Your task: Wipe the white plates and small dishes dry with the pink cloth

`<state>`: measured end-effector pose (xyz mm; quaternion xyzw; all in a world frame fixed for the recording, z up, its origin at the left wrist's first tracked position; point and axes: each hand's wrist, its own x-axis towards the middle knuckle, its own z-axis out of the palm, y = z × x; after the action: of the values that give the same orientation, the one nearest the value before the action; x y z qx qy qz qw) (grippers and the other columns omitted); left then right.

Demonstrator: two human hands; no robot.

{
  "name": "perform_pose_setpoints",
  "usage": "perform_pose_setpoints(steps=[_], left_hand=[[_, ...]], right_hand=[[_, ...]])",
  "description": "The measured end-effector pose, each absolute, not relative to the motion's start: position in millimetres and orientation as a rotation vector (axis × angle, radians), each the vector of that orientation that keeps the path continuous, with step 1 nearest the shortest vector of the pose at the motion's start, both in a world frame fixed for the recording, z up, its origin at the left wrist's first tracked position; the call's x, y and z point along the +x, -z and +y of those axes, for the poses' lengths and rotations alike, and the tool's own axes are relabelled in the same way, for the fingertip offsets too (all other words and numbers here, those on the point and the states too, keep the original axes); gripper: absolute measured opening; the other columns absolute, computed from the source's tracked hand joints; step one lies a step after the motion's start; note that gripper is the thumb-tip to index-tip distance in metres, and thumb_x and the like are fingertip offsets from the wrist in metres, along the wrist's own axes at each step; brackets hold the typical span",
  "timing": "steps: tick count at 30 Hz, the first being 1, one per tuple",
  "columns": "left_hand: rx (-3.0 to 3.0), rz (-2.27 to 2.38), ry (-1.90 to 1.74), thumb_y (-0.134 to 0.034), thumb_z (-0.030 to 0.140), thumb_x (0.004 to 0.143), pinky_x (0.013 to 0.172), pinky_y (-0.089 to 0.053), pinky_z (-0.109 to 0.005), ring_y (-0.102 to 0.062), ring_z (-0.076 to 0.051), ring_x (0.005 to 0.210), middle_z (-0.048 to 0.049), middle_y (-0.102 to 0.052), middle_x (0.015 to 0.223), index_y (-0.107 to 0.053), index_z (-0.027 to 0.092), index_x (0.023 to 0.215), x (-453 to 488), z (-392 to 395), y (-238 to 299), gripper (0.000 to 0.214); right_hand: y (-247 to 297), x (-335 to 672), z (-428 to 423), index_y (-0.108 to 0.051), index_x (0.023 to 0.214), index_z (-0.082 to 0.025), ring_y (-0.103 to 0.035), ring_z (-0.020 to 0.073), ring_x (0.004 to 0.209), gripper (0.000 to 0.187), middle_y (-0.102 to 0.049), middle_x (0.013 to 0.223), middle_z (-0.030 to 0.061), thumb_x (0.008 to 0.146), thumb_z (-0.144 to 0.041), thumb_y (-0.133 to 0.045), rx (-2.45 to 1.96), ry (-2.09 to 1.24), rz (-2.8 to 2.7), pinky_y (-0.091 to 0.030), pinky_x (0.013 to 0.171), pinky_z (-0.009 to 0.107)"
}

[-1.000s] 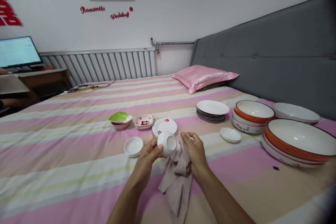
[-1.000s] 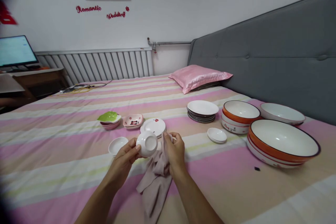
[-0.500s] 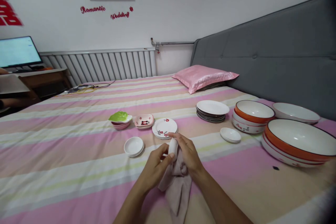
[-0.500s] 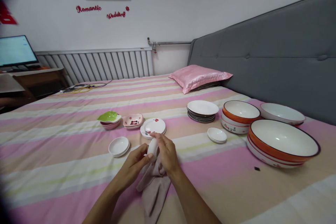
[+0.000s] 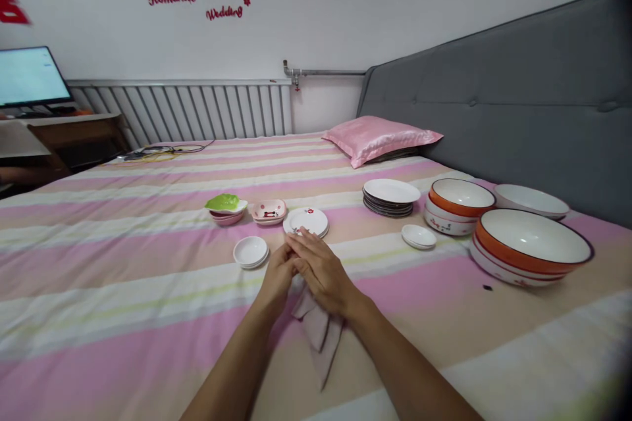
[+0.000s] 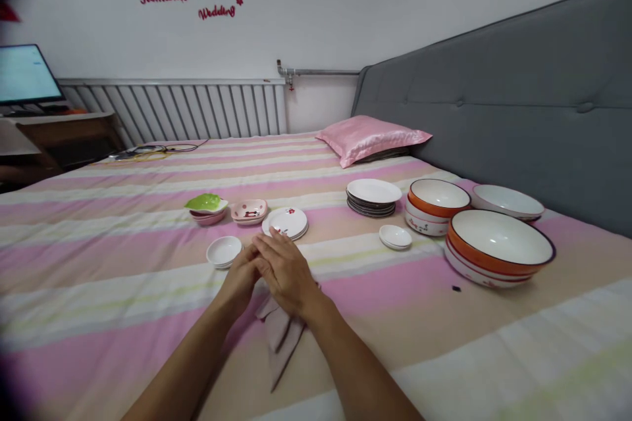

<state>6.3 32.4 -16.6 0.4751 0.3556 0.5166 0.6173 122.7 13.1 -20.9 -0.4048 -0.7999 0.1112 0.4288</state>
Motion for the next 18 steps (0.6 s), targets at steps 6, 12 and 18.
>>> perform_pose_setpoints(steps=[6, 12, 18], left_hand=[[0.452, 0.558, -1.328, -0.052, 0.007, 0.080, 0.064, -0.051, -0.015, -0.065, -0.010, 0.073, -0.0061, -0.068, 0.083, -0.062, 0.012, 0.093, -3, 26, 28, 0.017], [0.309, 0.544, -1.392, -0.034, 0.006, 0.089, 0.068, -0.054, -0.018, -0.068, -0.012, 0.076, -0.0062, -0.071, 0.080, -0.054, 0.013, 0.111, -27, 2, 37, 0.031], [0.261, 0.566, -1.407, -0.038, 0.004, 0.087, 0.066, -0.055, -0.019, -0.068, -0.012, 0.071, -0.0068, -0.071, 0.076, -0.054, 0.009, 0.109, -48, -42, 40, 0.027]], right_hand=[[31, 111, 2, -0.029, 0.138, -0.021, -0.013, 0.0223, 0.136, 0.049, -0.031, 0.143, 0.0022, 0.090, -0.022, -0.035, -1.059, -0.043, -2.096, -0.017, 0.109, 0.047], [61, 106, -14, -0.025, 0.139, -0.011, -0.022, 0.0232, 0.133, 0.060, -0.026, 0.145, 0.0125, 0.081, -0.012, -0.041, -1.227, -0.113, -1.972, -0.025, 0.106, 0.042], [76, 122, -42, -0.059, 0.104, -0.019, -0.050, 0.0269, 0.110, 0.033, -0.063, 0.106, 0.0104, 0.071, -0.017, -0.054, -1.431, -0.620, -1.166, -0.034, 0.097, 0.041]])
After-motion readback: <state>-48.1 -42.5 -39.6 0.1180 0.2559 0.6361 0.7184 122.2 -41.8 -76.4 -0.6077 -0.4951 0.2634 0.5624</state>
